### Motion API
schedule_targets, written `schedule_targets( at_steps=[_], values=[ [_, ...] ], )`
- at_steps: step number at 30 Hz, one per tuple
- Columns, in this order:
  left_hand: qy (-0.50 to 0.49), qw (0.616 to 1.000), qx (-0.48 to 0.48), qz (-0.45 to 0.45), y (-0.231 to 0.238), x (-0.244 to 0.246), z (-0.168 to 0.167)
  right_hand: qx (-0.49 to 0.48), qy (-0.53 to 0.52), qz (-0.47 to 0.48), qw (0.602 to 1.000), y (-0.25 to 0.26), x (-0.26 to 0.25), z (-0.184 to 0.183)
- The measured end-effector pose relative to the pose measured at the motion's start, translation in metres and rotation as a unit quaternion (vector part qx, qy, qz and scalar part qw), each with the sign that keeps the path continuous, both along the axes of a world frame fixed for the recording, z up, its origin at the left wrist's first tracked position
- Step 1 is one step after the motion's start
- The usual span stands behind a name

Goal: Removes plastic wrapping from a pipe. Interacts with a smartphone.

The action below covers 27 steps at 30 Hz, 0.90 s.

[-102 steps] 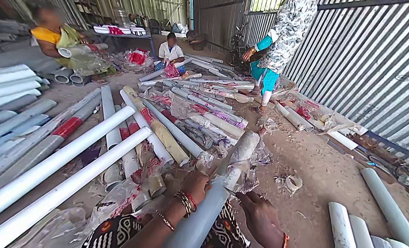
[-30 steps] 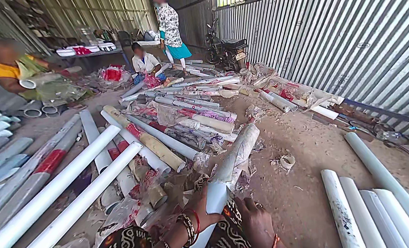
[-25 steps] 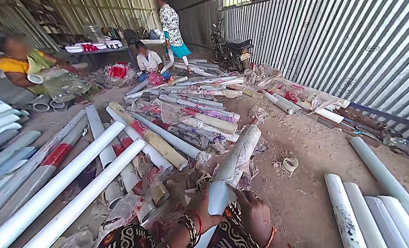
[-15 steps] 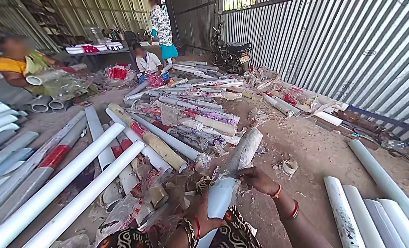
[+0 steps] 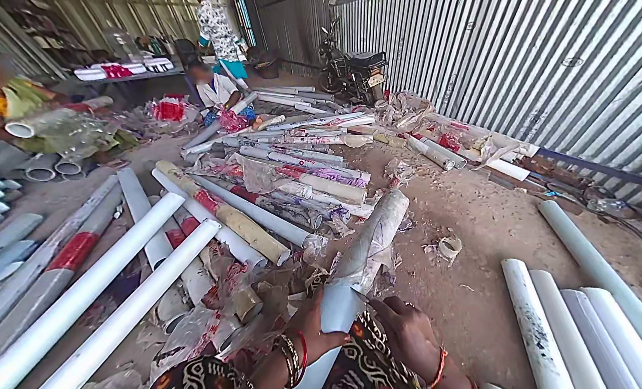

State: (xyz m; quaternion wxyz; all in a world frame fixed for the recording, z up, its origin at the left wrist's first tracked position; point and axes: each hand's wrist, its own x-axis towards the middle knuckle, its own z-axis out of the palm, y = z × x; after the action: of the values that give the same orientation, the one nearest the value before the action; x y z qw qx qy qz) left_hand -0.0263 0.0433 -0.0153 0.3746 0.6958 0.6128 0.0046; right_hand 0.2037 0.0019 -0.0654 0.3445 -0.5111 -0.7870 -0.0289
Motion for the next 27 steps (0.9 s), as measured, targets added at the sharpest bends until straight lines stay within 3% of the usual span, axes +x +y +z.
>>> schedule_targets(
  at_steps=[8,12,14,16,19,22,27],
  values=[
    [0.025,1.000,-0.010,0.014,-0.002,0.003,0.004,0.080,-0.070,-0.040,0.994,0.016,-0.022,-0.005],
    [0.035,0.999,-0.014,0.023,-0.004,0.003,0.004,0.076,-0.050,-0.037,0.995,0.037,-0.036,-0.003],
    [0.042,0.999,-0.021,0.021,-0.006,0.003,0.003,-0.047,-0.029,-0.007,0.998,0.048,-0.040,0.018],
    [0.030,0.999,-0.014,0.019,-0.005,-0.001,-0.001,-0.274,0.011,0.063,0.960,0.068,-0.030,0.054],
    [0.016,1.000,-0.004,0.018,-0.006,-0.006,-0.002,-0.383,0.089,0.135,0.909,0.088,-0.004,0.073],
    [-0.023,1.000,0.002,0.019,-0.005,-0.013,-0.006,-0.365,0.149,0.111,0.912,0.066,0.010,0.066],
    [-0.067,0.997,-0.006,0.024,0.003,-0.020,-0.010,-0.156,0.131,0.016,0.979,0.013,0.009,0.009]
  ],
)
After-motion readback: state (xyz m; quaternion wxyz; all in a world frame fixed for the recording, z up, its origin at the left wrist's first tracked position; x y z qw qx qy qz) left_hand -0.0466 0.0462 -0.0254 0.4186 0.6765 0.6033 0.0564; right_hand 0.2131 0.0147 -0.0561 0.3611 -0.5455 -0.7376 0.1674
